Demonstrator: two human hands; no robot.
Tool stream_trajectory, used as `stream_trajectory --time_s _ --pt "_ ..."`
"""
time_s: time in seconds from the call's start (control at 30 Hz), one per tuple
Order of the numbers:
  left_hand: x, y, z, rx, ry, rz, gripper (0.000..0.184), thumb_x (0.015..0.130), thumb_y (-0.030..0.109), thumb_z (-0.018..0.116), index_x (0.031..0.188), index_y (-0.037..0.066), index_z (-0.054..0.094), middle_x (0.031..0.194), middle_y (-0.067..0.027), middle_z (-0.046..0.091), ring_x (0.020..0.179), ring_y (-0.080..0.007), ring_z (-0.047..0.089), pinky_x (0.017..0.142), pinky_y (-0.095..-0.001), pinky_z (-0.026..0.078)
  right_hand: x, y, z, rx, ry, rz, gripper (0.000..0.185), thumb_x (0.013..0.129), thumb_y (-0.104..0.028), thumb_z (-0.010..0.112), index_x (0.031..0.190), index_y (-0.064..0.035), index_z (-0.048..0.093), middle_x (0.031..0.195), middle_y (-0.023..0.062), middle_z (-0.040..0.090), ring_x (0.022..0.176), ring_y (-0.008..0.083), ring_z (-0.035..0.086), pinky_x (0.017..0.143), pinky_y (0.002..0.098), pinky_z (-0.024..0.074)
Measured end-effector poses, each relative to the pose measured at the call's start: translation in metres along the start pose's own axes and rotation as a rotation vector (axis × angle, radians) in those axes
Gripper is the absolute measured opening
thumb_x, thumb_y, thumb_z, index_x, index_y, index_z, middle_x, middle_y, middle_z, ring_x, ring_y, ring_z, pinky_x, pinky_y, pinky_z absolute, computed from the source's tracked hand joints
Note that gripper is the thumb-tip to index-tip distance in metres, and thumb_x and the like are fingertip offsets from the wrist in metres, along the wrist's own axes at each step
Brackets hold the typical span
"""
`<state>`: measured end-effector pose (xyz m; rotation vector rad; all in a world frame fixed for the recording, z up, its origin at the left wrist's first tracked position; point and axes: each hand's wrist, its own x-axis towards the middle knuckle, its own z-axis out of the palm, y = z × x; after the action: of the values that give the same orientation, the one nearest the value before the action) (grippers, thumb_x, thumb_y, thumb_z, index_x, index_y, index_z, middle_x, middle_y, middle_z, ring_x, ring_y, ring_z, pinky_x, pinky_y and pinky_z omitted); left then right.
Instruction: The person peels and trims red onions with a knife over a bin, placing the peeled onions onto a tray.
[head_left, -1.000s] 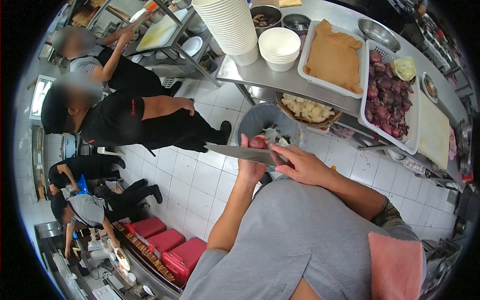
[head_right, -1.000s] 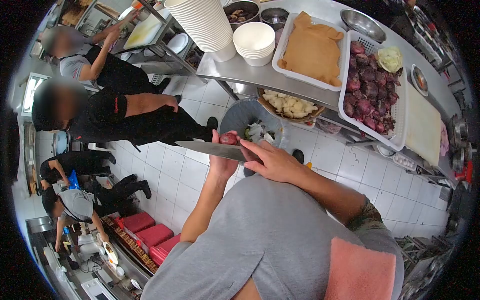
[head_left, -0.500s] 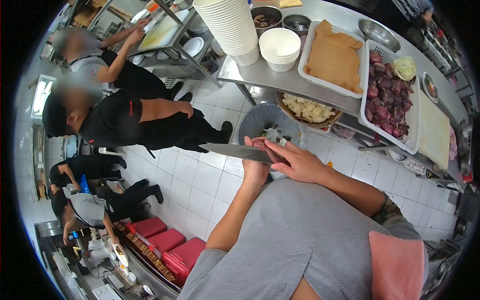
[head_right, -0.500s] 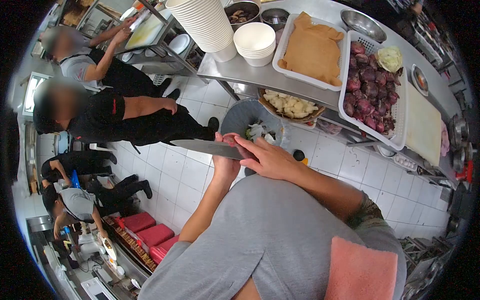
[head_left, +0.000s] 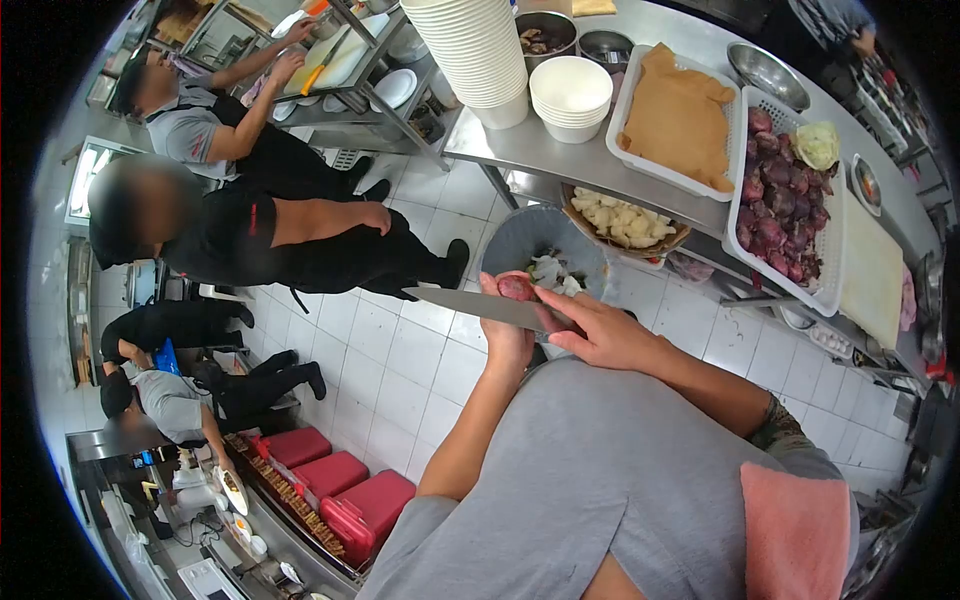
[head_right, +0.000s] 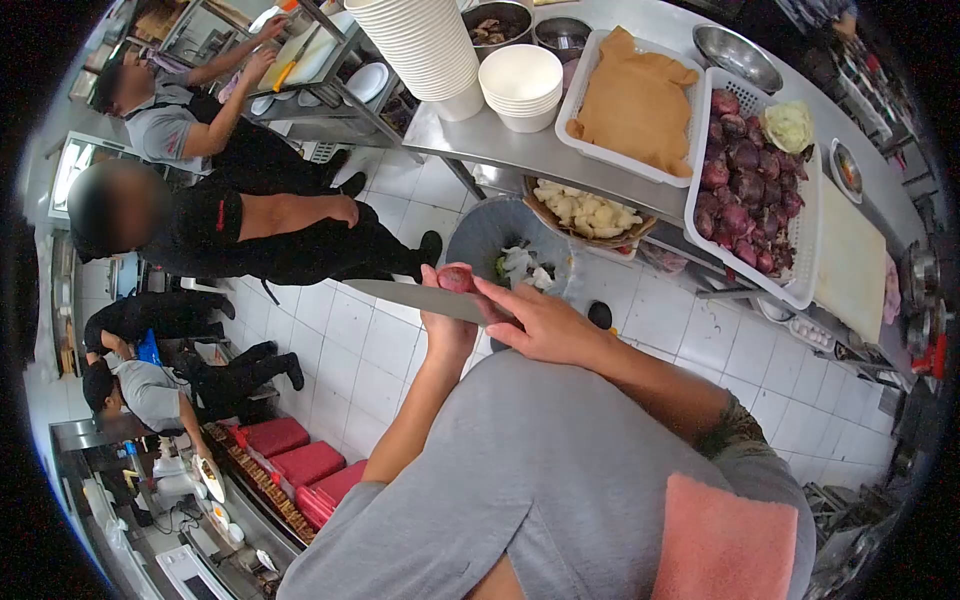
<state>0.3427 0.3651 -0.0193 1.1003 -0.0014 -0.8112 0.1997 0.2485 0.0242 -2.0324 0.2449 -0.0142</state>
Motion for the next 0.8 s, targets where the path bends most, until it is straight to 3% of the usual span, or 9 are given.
stream_trajectory --time_s 0.17,0.37,0.47,0.57,0.67,0.77,0.8 --pt "0.0 -0.008 -0.001 0.021 0.002 -0.018 0.057 0.105 0.056 0.032 0.102 0.007 0.061 0.093 -0.0058 0.06 0.085 -0.0168 0.059 0.077 -0.0319 0.051 0.006 0.0 0.007 -0.011 0.053 -0.009 0.067 0.097 -0.039 0.061 0.154 -0.0148 0.034 0.099 0.0181 0.057 0.089 0.0344 0.059 0.079 0.0419 0.0477" --pt "-0.007 -0.009 0.007 0.075 0.05 -0.055 0.056 0.105 0.056 0.033 0.106 0.007 0.059 0.097 -0.0046 0.059 0.094 -0.0164 0.058 0.085 -0.0307 0.049 0.012 -0.002 0.01 0.022 0.051 0.086 0.061 0.097 -0.032 0.062 0.149 -0.011 0.04 0.111 0.0177 0.057 0.095 0.0312 0.061 0.084 0.0405 0.0495" --pt "-0.007 -0.011 0.008 0.04 0.074 -0.057 0.051 0.107 0.051 0.033 0.111 0.006 0.058 0.1 -0.0052 0.059 0.098 -0.017 0.058 0.087 -0.0304 0.048 0.016 0.006 0.017 0.002 0.141 0.0 0.056 0.097 -0.03 0.062 0.144 -0.0069 0.043 0.112 0.0179 0.058 0.093 0.0302 0.062 0.083 0.0398 0.0499" --pt "-0.005 -0.02 0.007 0.091 0.073 -0.003 0.046 0.107 0.045 0.033 0.115 0.006 0.055 0.103 -0.0055 0.058 0.096 -0.0167 0.058 0.085 -0.0306 0.049 0.023 0.009 0.02 0.13 0.148 0.039 0.05 0.098 -0.035 0.059 0.135 -0.0047 0.046 0.116 0.0212 0.059 0.098 0.0352 0.063 0.084 0.0424 0.0497" --pt "0.002 -0.037 -0.009 0.414 -0.011 0.091 0.043 0.108 0.041 0.032 0.118 0.005 0.053 0.106 -0.0062 0.057 0.096 -0.0167 0.058 0.083 -0.0306 0.05 0.029 0.011 0.019 0.228 0.186 -0.002 0.043 0.099 -0.033 0.057 0.129 -0.0026 0.047 0.126 0.0203 0.06 0.101 0.0325 0.064 0.086 0.0421 0.0496" --pt "-0.001 -0.027 0.007 0.348 0.049 0.071 0.042 0.108 0.037 0.028 0.111 0.004 0.054 0.094 -0.0063 0.057 0.087 -0.0161 0.054 0.078 -0.0294 0.046 0.033 0.021 0.018 0.295 0.155 -0.01 0.04 0.101 -0.034 0.054 0.127 -0.0046 0.047 0.131 0.0153 0.06 0.102 0.0262 0.063 0.082 0.039 0.0506" --pt "0.0 -0.026 0.007 0.293 0.038 0.043 0.043 0.108 0.039 0.028 0.11 0.004 0.053 0.091 -0.0055 0.056 0.082 -0.0151 0.053 0.074 -0.0288 0.045 0.033 0.019 0.014 0.415 0.107 0.059 0.039 0.102 -0.035 0.054 0.127 -0.0062 0.047 0.125 0.0128 0.061 0.096 0.0228 0.062 0.076 0.0364 0.0504"
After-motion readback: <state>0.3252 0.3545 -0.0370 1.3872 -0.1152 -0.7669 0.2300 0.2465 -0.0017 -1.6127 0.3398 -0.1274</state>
